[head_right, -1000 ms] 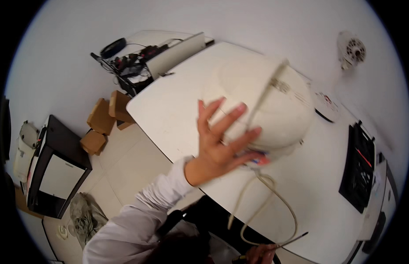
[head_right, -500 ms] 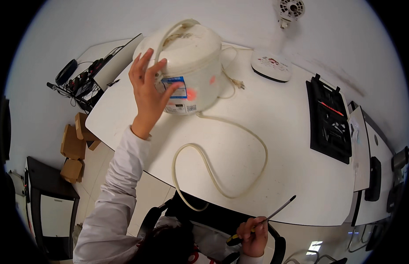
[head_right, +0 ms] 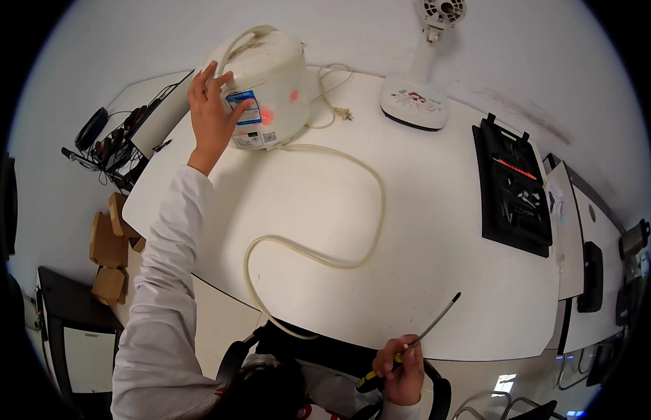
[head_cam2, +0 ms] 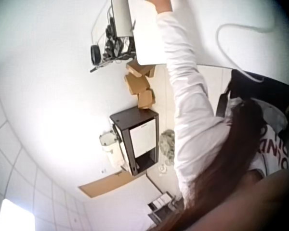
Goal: The person uses a screwdriver to remove screws from the bottom of a white rice cooker. They reposition the appliance, unscrew fasteners, and place the screwdriver down after completing the removal.
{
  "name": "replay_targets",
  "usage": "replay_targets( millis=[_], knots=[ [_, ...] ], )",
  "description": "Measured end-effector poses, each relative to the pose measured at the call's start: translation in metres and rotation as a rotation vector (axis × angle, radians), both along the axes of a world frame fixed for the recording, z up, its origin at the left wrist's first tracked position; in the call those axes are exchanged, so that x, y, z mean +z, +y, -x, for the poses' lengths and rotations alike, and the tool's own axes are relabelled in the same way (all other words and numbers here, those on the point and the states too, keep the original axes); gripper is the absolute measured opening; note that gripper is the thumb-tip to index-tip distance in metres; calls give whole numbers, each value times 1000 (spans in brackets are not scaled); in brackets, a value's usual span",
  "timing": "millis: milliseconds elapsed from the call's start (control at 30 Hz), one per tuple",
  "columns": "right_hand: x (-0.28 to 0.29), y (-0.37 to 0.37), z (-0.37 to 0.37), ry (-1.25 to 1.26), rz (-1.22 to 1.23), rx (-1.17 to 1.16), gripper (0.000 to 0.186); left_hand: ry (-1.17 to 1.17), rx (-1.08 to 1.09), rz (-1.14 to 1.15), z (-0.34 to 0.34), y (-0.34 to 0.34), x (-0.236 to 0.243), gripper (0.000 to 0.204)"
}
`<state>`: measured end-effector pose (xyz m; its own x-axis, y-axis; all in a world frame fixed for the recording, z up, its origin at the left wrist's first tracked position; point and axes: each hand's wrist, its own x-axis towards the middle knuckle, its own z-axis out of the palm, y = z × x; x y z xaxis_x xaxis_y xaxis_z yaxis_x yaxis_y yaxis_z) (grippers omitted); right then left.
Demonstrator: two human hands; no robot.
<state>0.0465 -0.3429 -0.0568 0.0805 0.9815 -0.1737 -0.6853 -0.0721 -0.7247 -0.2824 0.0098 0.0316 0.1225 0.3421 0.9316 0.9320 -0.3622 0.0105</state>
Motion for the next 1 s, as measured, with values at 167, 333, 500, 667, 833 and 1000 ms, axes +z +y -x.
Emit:
replay_targets(
  millis=[167, 333, 500, 667, 833, 1000],
  knots=[
    [6, 7, 3, -44, 57, 58, 27, 10, 10, -21, 1, 19, 1, 57],
    [12, 28, 3, 48, 19, 63, 26, 37, 25, -59, 6, 46, -2, 56],
    [-3, 40, -4, 315, 39, 75, 25, 35, 6, -87, 7, 79, -7, 58],
    [-11, 43, -13, 623, 28, 48, 26, 46, 92, -46, 9, 107, -10, 64],
    [-13, 44, -14, 665, -6, 94, 33, 33, 48, -38, 22, 135, -11, 62],
    [-17, 46, -12, 689, -20, 74, 33, 40, 43, -50, 35, 158, -12, 61]
  ],
)
